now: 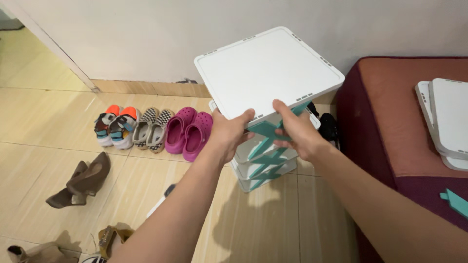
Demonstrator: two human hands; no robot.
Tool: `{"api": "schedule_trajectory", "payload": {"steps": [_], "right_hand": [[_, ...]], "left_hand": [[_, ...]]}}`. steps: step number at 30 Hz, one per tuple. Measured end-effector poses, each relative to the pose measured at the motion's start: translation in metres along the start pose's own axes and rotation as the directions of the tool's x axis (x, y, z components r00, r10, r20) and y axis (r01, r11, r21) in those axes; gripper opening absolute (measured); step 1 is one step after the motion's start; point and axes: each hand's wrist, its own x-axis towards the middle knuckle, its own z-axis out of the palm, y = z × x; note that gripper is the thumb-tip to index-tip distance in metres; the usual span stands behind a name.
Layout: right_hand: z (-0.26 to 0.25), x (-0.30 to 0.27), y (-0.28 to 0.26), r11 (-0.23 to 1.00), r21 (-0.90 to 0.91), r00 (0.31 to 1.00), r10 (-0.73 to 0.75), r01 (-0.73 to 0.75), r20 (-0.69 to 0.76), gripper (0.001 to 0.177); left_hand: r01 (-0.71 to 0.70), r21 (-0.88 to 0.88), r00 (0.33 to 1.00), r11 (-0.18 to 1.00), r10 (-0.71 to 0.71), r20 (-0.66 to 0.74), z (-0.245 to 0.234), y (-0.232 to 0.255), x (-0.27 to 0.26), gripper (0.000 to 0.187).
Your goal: The person assembles a modular plastic storage shelf by stacking white square trays and inserting teal X-shaped support pieces between them. They repeatedly add trays and supports to build a vertical stack.
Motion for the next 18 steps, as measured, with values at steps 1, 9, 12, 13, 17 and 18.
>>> {"api": "schedule_trajectory", "payload": {"steps": [1,9,12,13,17,18], "right_hand": [[0.003,-0.002,-0.001,1.0,0.017,1.0,0.016,-0.016,0.001,0.091],[0.013,-0.005,0.003,0.997,0.071,1.0,0.03,-0.03,-0.004,0.117],[0.015,0.0,0.009,0.997,0.075,0.999,-0.01,0.014,-0.047,0.113],[0.015,0.002,0.01,0.997,0.071,0.998,-0.022,0.026,-0.062,0.111],[0.02,0.006,0.018,0.998,0.063,0.996,-0.013,0.019,-0.091,0.11],[0.021,0.007,0.014,0.998,0.064,0.995,-0.014,0.02,-0.095,0.11]], "left_hand": [[0.004,-0.015,1.0,1.0,-0.004,0.009,-0.001,0.003,-0.003,0.043],[0.068,-0.011,0.998,0.998,-0.068,-0.014,0.0,0.001,-0.001,0.065],[0.056,0.02,0.998,0.998,-0.055,-0.041,0.002,-0.004,0.002,0.065],[0.041,0.012,0.998,0.999,-0.04,-0.046,0.002,-0.005,0.003,0.065],[0.027,0.027,0.995,0.999,-0.024,-0.097,0.006,-0.014,0.003,0.065],[0.019,0.041,0.994,0.999,-0.014,-0.113,0.007,-0.01,0.004,0.065]]}}
